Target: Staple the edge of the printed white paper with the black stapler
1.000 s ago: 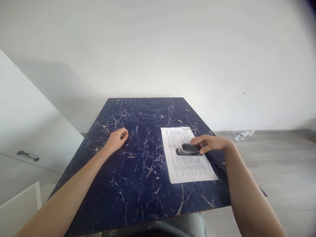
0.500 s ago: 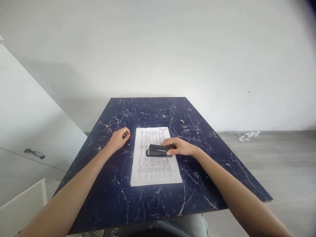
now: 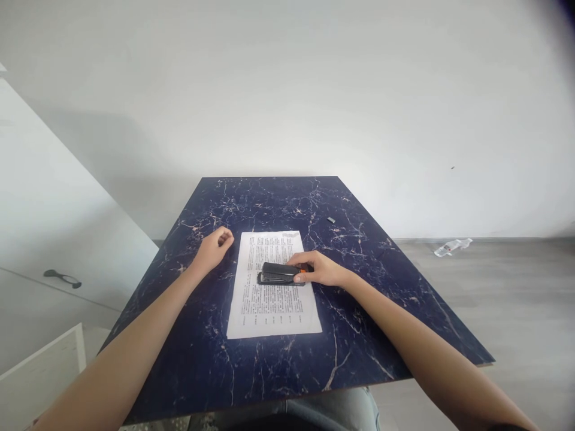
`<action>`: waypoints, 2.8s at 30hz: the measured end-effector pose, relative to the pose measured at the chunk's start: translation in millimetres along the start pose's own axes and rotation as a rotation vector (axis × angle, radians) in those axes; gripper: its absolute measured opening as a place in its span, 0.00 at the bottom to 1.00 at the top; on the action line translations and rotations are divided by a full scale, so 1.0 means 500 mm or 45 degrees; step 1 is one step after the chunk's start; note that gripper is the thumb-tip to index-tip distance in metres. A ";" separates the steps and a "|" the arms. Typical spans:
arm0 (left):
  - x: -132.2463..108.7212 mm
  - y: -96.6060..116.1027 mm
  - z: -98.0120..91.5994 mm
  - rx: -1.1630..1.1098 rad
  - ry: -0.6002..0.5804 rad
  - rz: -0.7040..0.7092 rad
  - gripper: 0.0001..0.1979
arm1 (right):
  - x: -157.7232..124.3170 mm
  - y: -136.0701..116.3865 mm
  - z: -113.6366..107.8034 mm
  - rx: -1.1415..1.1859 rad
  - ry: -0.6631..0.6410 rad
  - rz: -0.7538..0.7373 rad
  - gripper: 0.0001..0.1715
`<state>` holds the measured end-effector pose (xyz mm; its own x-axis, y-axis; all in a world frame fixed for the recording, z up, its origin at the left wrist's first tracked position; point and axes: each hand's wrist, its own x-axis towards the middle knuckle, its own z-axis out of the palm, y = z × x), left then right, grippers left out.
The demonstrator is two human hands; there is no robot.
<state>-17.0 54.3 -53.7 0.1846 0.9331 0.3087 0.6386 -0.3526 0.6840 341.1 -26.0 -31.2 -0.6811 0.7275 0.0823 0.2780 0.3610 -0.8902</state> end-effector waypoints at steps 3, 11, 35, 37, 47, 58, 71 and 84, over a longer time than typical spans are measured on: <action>0.013 -0.023 -0.016 -0.219 0.221 -0.152 0.15 | 0.025 -0.009 0.034 0.001 0.086 0.000 0.24; 0.036 -0.179 -0.150 -0.224 0.630 -0.440 0.12 | 0.144 -0.034 0.120 0.049 0.043 -0.051 0.25; 0.028 -0.188 -0.146 0.027 0.532 -0.449 0.12 | 0.004 0.202 -0.260 -0.709 1.185 0.567 0.13; 0.027 -0.183 -0.147 0.037 0.530 -0.458 0.13 | 0.011 0.204 -0.262 -0.680 1.169 0.560 0.09; 0.023 -0.163 -0.148 0.085 0.564 -0.512 0.11 | 0.250 0.122 -0.146 -0.320 0.941 0.199 0.27; 0.021 -0.159 -0.147 0.154 0.521 -0.467 0.11 | 0.595 0.031 0.110 -0.361 0.403 0.012 0.12; 0.017 -0.152 -0.146 0.155 0.524 -0.437 0.11 | 0.435 -0.107 0.179 -0.320 0.344 -0.086 0.17; 0.022 -0.152 -0.145 0.186 0.498 -0.421 0.10 | 0.205 -0.112 0.242 -0.715 0.120 -0.168 0.30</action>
<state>-117.8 86.1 -54.2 -0.3190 0.8866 0.3348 0.7179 -0.0047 0.6962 173.7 -42.3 -27.4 -0.6784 0.6948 0.2387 0.5288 0.6873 -0.4979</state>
